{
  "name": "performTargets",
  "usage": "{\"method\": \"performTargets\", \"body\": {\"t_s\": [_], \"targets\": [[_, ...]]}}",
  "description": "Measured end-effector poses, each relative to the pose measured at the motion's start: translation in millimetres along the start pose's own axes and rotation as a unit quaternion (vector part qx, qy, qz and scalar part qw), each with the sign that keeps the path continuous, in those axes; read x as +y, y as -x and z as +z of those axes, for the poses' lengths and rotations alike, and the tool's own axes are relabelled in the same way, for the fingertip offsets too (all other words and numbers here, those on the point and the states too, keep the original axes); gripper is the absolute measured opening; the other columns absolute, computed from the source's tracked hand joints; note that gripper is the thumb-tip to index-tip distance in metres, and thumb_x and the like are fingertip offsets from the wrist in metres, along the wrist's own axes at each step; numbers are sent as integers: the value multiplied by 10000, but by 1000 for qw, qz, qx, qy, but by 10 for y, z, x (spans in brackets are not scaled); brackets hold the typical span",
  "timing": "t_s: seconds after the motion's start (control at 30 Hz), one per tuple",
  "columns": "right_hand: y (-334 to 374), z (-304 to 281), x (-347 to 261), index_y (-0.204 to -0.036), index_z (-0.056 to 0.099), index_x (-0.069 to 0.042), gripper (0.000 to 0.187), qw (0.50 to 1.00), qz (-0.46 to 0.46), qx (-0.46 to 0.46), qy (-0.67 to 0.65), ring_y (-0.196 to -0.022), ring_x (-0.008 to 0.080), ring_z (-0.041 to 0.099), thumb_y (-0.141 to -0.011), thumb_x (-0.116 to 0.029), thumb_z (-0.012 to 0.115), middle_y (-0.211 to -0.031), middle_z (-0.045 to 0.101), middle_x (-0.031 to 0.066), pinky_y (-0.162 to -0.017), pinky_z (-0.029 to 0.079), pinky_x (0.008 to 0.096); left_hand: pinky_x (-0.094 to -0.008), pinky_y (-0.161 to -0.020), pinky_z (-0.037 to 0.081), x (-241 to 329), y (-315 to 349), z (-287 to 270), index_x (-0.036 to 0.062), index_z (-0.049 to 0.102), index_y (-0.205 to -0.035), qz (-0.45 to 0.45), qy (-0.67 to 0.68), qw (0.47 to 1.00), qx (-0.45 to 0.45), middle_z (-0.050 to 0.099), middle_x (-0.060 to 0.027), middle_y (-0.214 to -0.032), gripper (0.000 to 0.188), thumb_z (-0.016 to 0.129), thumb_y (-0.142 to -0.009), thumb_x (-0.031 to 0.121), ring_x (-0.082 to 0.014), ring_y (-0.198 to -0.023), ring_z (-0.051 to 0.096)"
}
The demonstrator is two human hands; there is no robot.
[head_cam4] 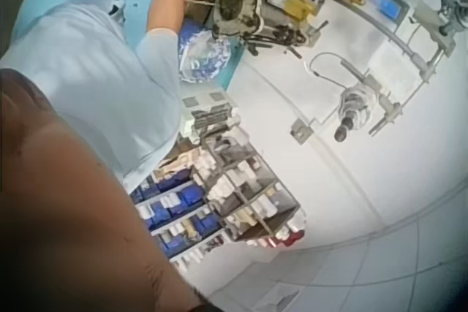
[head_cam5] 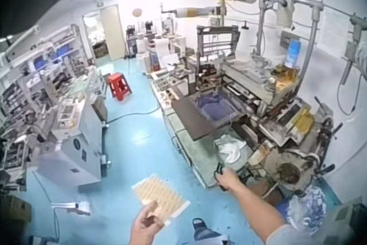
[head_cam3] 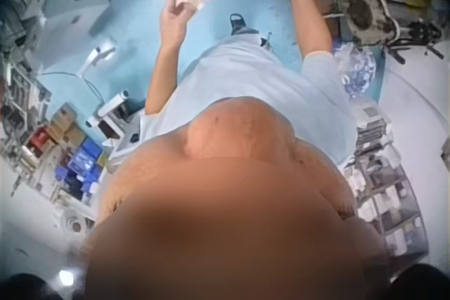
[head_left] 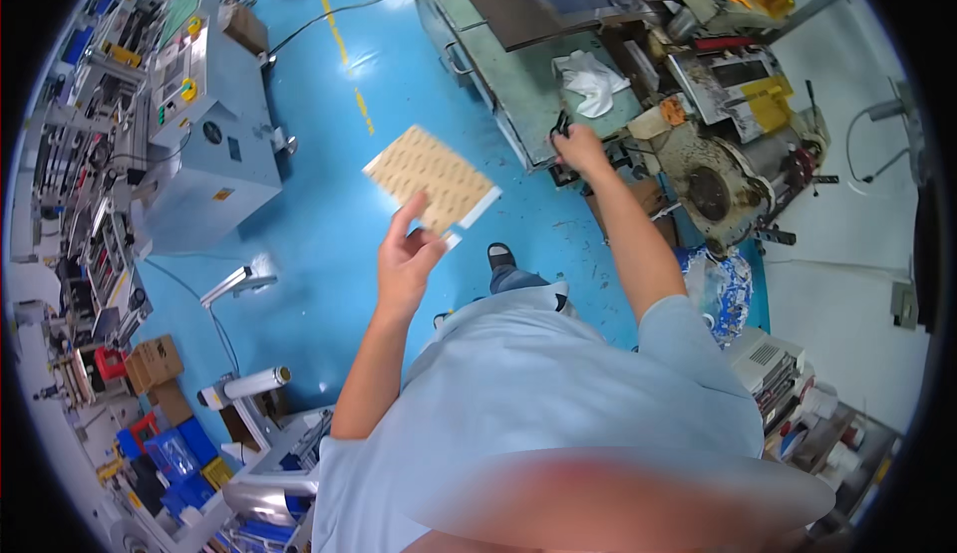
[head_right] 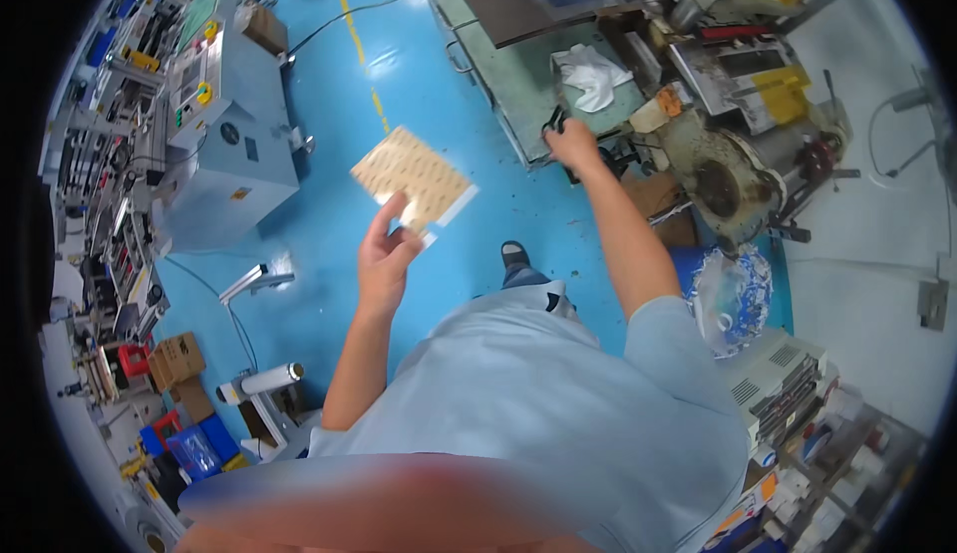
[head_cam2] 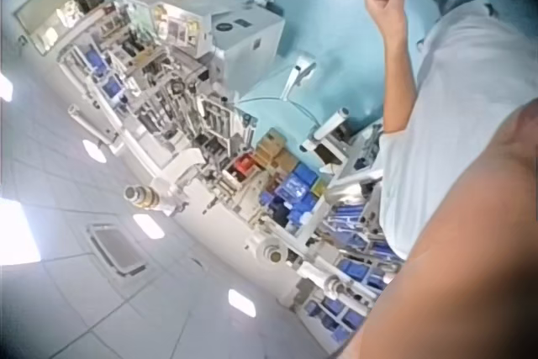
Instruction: Operating an industrial press machine to process material sheets and applying 3M adhesive tape.
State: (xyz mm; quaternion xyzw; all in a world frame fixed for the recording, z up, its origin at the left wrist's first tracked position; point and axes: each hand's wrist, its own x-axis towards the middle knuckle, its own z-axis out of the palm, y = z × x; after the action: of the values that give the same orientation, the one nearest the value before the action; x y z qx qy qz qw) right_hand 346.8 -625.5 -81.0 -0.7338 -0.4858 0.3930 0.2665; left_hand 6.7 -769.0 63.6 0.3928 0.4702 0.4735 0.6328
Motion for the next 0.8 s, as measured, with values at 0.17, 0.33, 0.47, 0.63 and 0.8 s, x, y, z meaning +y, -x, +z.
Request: {"method": "performTargets", "body": {"t_s": [0.17, 0.33, 0.47, 0.63, 0.8], "targets": [[-451, -169, -38, -1091, 633, 38, 416, 969, -86, 123, 198, -841, 294, 676, -873, -312, 686, -932, 710, 159, -758, 518, 385, -228, -704, 468, -105, -345, 303, -35, 413, -1465, -27, -5, 999, -17, 606, -8, -883, 667, 626, -833, -60, -68, -764, 554], [284, -41, -675, -1117, 664, -34, 300, 911, -35, -174, -372, -759, 115, 618, -961, -288, 633, -960, 704, 50, -666, 503, 279, -235, -685, 479, -297, -619, 355, -15, 437, -1456, -47, -26, 997, -59, 622, -29, -986, 647, 629, -839, -54, -59, -782, 554], [528, 261, -669, -1056, 668, -82, 198, 904, -25, -256, -343, -692, 51, 570, -952, -251, 660, -882, 681, -12, -571, 445, 217, -217, -669, 474, -389, -852, 319, -28, 469, -1421, -69, -78, 993, -62, 605, -68, -1217, 588, 624, -854, -43, -58, -788, 562], [-126, 289, -474, -876, 614, -85, 156, 925, -21, -127, -357, -487, 34, 432, -936, -208, 689, -693, 573, -37, -433, 341, 218, -231, -737, 502, -368, -1178, 217, -50, 523, -1332, -89, -96, 990, -56, 622, -100, -1234, 471, 622, -872, -39, -80, -866, 608], [-553, 11, -371, -1143, 660, -52, 312, 939, -105, 301, 128, -806, 164, 643, -908, -254, 700, -940, 693, 90, -698, 523, 327, -257, -840, 517, -137, -1518, 293, -37, 583, -1217, -102, -113, 983, -108, 684, -76, -1040, 340, 688, -901, 34, -119, -940, 639]]}}
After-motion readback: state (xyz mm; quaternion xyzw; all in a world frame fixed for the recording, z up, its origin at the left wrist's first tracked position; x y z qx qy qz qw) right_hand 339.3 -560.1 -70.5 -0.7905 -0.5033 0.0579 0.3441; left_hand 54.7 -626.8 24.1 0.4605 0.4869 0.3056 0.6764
